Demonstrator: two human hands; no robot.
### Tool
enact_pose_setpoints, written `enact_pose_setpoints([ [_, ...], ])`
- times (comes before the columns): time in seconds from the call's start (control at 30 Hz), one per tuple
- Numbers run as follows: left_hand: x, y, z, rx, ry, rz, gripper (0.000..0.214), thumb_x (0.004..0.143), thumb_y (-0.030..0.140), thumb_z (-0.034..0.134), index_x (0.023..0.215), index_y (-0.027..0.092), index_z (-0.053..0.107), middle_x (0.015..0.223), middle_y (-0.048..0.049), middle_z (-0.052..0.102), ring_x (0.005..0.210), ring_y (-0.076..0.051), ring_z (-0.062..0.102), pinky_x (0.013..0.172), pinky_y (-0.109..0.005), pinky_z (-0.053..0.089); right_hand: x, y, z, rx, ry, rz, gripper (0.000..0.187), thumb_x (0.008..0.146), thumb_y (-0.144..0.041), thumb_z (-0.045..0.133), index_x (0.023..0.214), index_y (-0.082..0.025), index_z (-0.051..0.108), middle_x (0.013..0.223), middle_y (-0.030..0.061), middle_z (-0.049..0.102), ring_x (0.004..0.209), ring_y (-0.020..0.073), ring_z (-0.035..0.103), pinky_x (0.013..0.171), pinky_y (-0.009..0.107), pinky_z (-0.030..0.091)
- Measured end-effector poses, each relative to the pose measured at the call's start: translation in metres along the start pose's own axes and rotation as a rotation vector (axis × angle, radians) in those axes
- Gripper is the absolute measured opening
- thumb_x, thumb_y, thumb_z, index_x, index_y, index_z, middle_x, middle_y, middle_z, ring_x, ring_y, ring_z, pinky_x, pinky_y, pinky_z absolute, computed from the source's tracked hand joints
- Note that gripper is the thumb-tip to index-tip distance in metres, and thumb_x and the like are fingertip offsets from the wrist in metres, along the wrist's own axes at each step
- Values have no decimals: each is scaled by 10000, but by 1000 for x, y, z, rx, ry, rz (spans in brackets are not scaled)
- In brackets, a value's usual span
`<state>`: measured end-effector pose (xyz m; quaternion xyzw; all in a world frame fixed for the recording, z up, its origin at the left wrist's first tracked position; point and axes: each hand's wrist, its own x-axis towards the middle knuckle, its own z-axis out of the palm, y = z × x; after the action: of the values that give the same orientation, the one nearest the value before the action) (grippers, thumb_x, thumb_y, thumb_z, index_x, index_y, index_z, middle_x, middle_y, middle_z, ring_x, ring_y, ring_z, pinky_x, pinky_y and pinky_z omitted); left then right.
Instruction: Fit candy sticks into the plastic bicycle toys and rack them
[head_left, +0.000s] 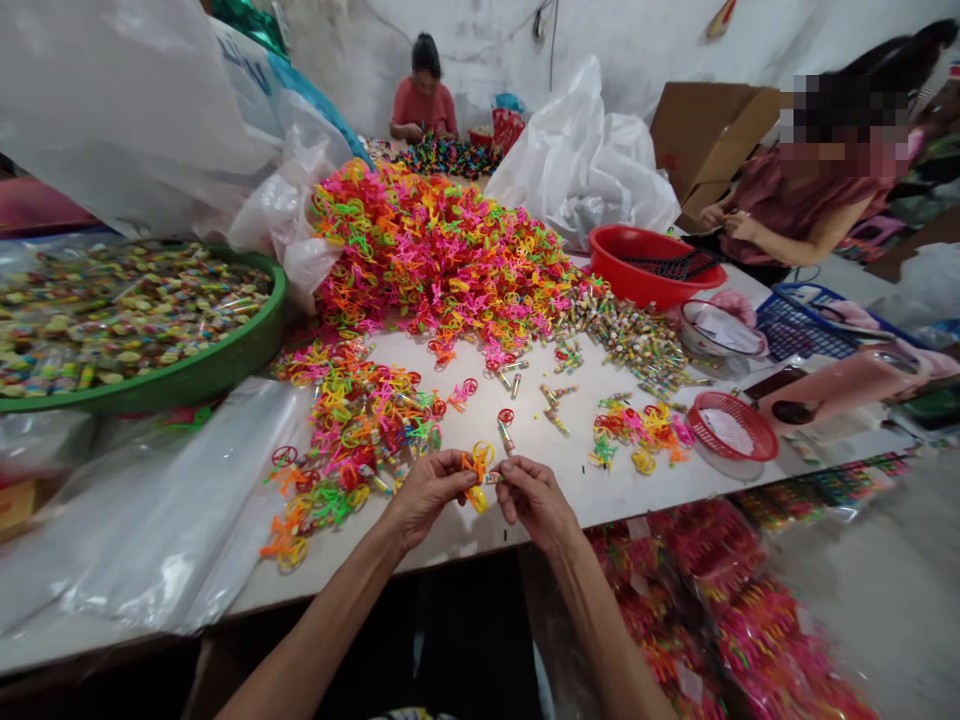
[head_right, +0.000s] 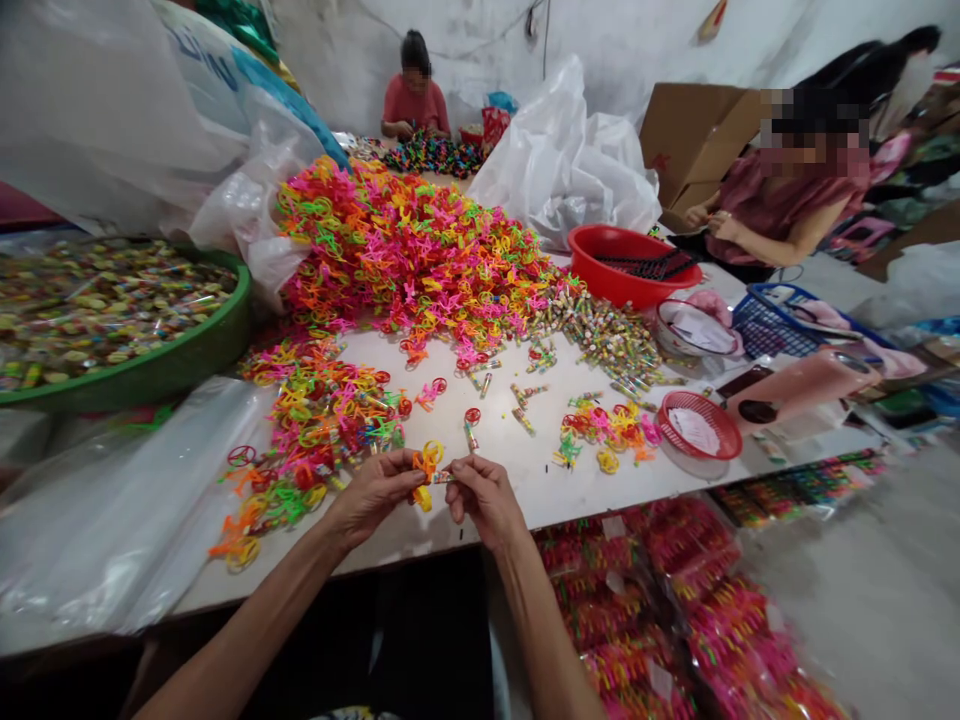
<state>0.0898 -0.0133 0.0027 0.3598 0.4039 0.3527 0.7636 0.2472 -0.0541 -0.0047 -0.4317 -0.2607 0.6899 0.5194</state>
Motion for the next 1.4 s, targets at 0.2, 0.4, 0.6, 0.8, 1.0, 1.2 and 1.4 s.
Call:
enact_pose_setpoints([
  [0.2, -5, 2, -6, 225, 142, 82, 279, 548, 333, 747, 711, 132, 642, 606, 2, 594, 509, -81, 481, 465, -189, 357, 1, 9, 19, -220, 159, -163, 259, 725, -396, 625, 701, -142, 578, 506, -31, 567, 357, 69, 484, 377, 180, 369],
  [0.4, -13, 10, -33, 400, 131, 83, 313, 618, 391, 677, 803, 140, 648, 716, -34, 649, 599, -131, 552, 551, -242, 430, 8, 21, 33, -292, 55, -94, 308, 773, -459, 534, 779, -154, 575, 567, -17, 571, 379, 85, 484, 395, 211, 381],
  [0.6, 0, 68, -58, 1240, 567, 526, 341, 735, 335, 524, 1040, 201, 596, 1079, -77, 590, 1026, -256, 493, 884, -408, 369, 41, -6, -2, -1191, 392, -354, 297, 814, -351, 483, 1027, -158, 557, 897, 63, 582, 696, 150, 559, 625, 266, 409],
  [0.8, 93, 74, -9, 1746, 349, 314, 215, 772, 153, 420, 819, 149, 630, 946, -124, 600, 1001, -269, 470, 917, -434, 266, 68, -17, -11, -1777, 360, -122, 183, 774, -169, 449, 914, -176, 566, 920, 73, 599, 785, 186, 564, 609, 264, 314],
  [1.0, 140, 47, -1, 1725, 235, 195, 202, 726, 82, 441, 781, 154, 621, 851, -100, 616, 916, -232, 527, 848, -375, 318, 58, -17, -33, -1625, 421, -106, 91, 723, -182, 479, 796, -191, 534, 798, 19, 598, 731, 154, 531, 555, 238, 251],
  [1.2, 129, 37, 9, 1653, 251, 185, 250, 807, 155, 381, 993, 159, 549, 1072, -126, 551, 998, -230, 524, 817, -344, 355, 42, -6, -34, -1494, 482, -194, 139, 726, -199, 466, 853, -195, 523, 704, -8, 579, 653, 138, 513, 546, 229, 255],
  [1.4, 137, 36, 10, 1510, 247, 188, 243, 722, 372, 557, 784, 138, 583, 853, -113, 613, 858, -267, 573, 733, -356, 397, 25, 19, -27, -1546, 458, -335, 154, 752, -170, 422, 820, -184, 559, 832, 35, 591, 719, 150, 551, 596, 239, 302],
])
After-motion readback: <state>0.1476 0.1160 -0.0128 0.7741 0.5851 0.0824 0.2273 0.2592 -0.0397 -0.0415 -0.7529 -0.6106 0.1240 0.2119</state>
